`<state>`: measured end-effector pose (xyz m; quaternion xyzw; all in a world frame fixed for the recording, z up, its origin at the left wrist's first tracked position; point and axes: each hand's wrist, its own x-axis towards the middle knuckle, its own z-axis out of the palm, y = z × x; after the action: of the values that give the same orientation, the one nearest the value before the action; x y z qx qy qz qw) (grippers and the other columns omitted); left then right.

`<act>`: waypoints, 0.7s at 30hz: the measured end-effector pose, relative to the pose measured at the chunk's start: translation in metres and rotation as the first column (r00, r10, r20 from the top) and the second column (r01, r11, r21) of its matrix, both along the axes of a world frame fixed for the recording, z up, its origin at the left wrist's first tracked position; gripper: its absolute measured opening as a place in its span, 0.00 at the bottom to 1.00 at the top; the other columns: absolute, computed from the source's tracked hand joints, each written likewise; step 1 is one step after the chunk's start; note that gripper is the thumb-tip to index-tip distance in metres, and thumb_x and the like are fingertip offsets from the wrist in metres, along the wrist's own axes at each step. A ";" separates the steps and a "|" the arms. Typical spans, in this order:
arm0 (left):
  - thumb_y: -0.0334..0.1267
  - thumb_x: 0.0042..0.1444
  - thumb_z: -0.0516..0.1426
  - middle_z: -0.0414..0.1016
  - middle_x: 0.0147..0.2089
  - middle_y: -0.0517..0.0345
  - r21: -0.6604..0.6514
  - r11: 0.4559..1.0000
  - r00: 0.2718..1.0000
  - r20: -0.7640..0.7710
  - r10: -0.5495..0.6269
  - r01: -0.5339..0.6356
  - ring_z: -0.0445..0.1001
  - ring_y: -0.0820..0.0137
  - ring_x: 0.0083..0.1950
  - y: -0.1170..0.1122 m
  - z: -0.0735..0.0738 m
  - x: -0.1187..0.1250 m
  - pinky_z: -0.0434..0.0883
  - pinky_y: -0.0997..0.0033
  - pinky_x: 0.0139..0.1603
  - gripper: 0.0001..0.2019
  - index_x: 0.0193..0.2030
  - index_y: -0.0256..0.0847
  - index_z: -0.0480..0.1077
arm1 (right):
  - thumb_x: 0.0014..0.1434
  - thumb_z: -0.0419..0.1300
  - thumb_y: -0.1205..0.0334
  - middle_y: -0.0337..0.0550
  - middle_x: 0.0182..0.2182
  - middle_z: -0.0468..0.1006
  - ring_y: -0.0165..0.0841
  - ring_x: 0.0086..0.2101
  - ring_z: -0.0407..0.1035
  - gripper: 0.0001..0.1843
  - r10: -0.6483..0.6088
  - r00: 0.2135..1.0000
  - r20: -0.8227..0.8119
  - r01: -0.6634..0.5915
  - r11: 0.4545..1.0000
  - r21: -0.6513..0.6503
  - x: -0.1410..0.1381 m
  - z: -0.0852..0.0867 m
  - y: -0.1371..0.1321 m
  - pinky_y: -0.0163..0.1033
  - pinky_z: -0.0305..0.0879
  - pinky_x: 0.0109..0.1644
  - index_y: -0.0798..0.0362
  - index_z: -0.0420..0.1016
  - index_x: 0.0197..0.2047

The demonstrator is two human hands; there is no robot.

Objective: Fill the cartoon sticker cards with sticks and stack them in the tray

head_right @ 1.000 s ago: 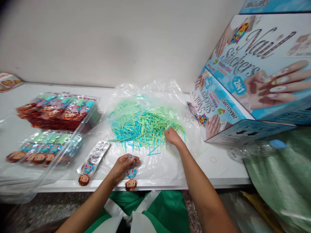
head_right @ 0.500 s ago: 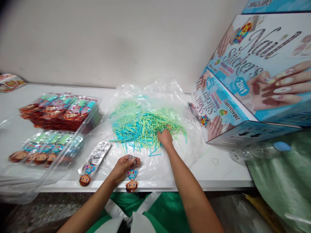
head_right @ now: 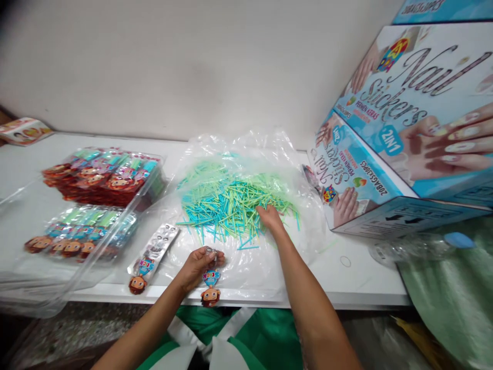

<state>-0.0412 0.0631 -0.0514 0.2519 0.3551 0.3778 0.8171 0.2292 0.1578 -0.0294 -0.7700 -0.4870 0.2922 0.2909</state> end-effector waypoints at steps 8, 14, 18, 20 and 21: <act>0.36 0.45 0.64 0.77 0.39 0.46 -0.015 1.000 1.000 0.009 -0.005 0.005 0.77 0.63 0.38 0.000 0.000 -0.001 0.67 0.60 0.49 0.11 0.33 0.31 0.72 | 0.56 0.49 0.63 0.49 0.32 0.75 0.39 0.33 0.69 0.13 0.117 0.970 0.211 -0.113 0.993 -0.033 0.016 0.015 -0.006 0.38 0.59 0.37 0.57 0.67 0.43; 0.36 0.44 0.64 0.77 0.38 0.47 -0.014 1.000 1.000 0.004 -0.001 0.002 0.77 0.63 0.39 0.000 0.000 0.000 0.67 0.60 0.49 0.11 0.33 0.32 0.72 | 0.54 0.55 0.63 0.53 0.31 0.75 0.42 0.36 0.69 0.14 0.211 0.951 0.228 -0.197 0.977 -0.082 0.022 0.018 -0.016 0.38 0.57 0.38 0.60 0.66 0.44; 0.37 0.44 0.65 0.77 0.38 0.47 -0.013 1.000 1.000 -0.002 0.001 -0.001 0.77 0.63 0.38 0.000 0.001 0.000 0.67 0.60 0.48 0.11 0.33 0.32 0.73 | 0.54 0.56 0.62 0.46 0.25 0.73 0.37 0.32 0.67 0.05 0.210 0.965 0.158 -0.202 0.977 -0.067 0.033 0.027 -0.018 0.36 0.56 0.35 0.54 0.66 0.29; 0.37 0.43 0.65 0.77 0.38 0.47 -0.023 1.000 1.000 -0.004 0.002 -0.002 0.77 0.63 0.38 0.000 0.001 0.000 0.67 0.61 0.48 0.12 0.33 0.32 0.73 | 0.53 0.56 0.62 0.42 0.22 0.70 0.34 0.28 0.65 0.08 0.198 0.976 0.085 -0.195 0.980 -0.047 0.038 0.030 -0.019 0.35 0.55 0.33 0.53 0.64 0.25; 0.37 0.43 0.65 0.77 0.38 0.47 -0.028 1.000 1.000 -0.003 0.002 -0.002 0.76 0.63 0.38 0.000 0.002 0.000 0.68 0.61 0.48 0.12 0.33 0.32 0.73 | 0.53 0.56 0.61 0.39 0.20 0.68 0.33 0.26 0.63 0.09 0.189 0.981 0.040 -0.188 0.982 -0.030 0.040 0.030 -0.019 0.34 0.55 0.32 0.53 0.63 0.24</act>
<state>-0.0415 0.0627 -0.0497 0.2408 0.3619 0.3734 0.8195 0.2692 0.1383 0.0010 -0.7303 -0.5599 0.3081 0.2413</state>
